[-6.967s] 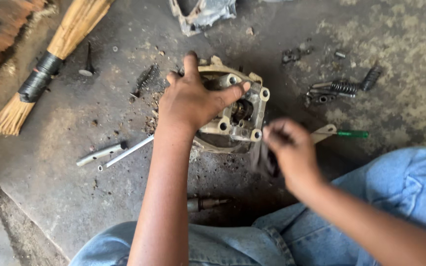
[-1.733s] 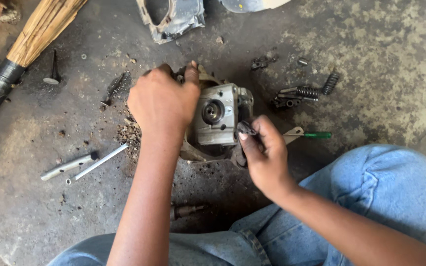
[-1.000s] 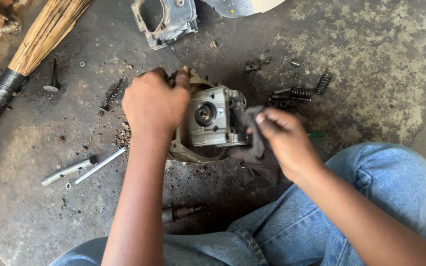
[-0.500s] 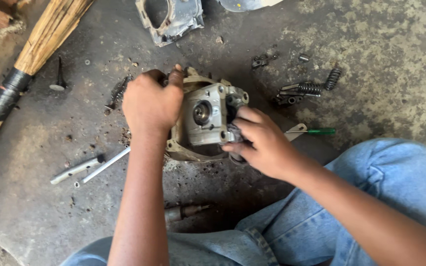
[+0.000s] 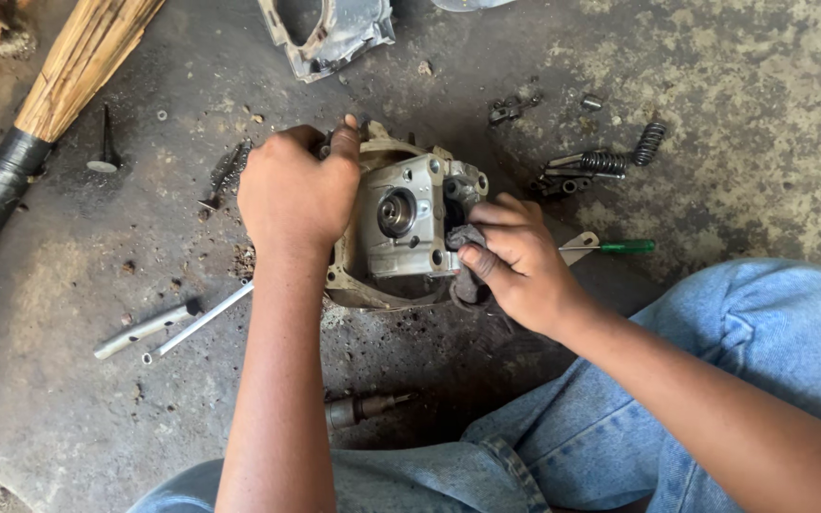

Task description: The person sits on the floor and cleans a disassembled engine cylinder head using a rag and a screwdriver. They wipe the exterior surfaces and scrape inside the valve seats and ports to remove grime.

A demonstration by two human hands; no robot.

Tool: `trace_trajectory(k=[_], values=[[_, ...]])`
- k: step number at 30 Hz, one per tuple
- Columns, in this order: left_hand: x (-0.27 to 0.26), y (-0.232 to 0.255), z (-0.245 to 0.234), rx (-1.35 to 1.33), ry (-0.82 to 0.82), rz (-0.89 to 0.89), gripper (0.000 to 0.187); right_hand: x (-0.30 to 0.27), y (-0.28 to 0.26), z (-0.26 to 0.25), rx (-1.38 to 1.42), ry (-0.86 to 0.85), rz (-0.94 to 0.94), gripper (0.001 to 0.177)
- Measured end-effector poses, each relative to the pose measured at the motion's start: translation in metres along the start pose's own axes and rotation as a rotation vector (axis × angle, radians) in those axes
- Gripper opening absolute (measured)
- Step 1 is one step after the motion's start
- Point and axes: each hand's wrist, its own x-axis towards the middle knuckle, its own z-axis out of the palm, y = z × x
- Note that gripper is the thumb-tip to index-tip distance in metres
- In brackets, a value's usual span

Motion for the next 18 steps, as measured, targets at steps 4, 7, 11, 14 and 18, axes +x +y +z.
trace_trajectory(k=[4,7,11,14,18], values=[[-0.001,0.001,-0.003,0.03,0.036,0.045,0.048,0.001,0.0,0.005,-0.035,0.036,0.051,0.027],[0.0,0.005,-0.005,0.036,-0.11,-0.051,0.05,0.006,0.0,-0.002,0.065,-0.103,0.421,0.031],[-0.004,0.006,-0.004,0.063,-0.009,0.03,0.052,0.013,-0.003,-0.033,0.269,-0.33,0.326,0.02],[-0.004,0.005,-0.002,0.058,0.0,0.03,0.052,0.016,-0.009,-0.036,0.226,-0.296,0.182,0.02],[-0.003,0.0,0.0,0.053,0.065,0.064,0.05,0.019,-0.006,-0.016,0.202,-0.152,0.103,0.017]])
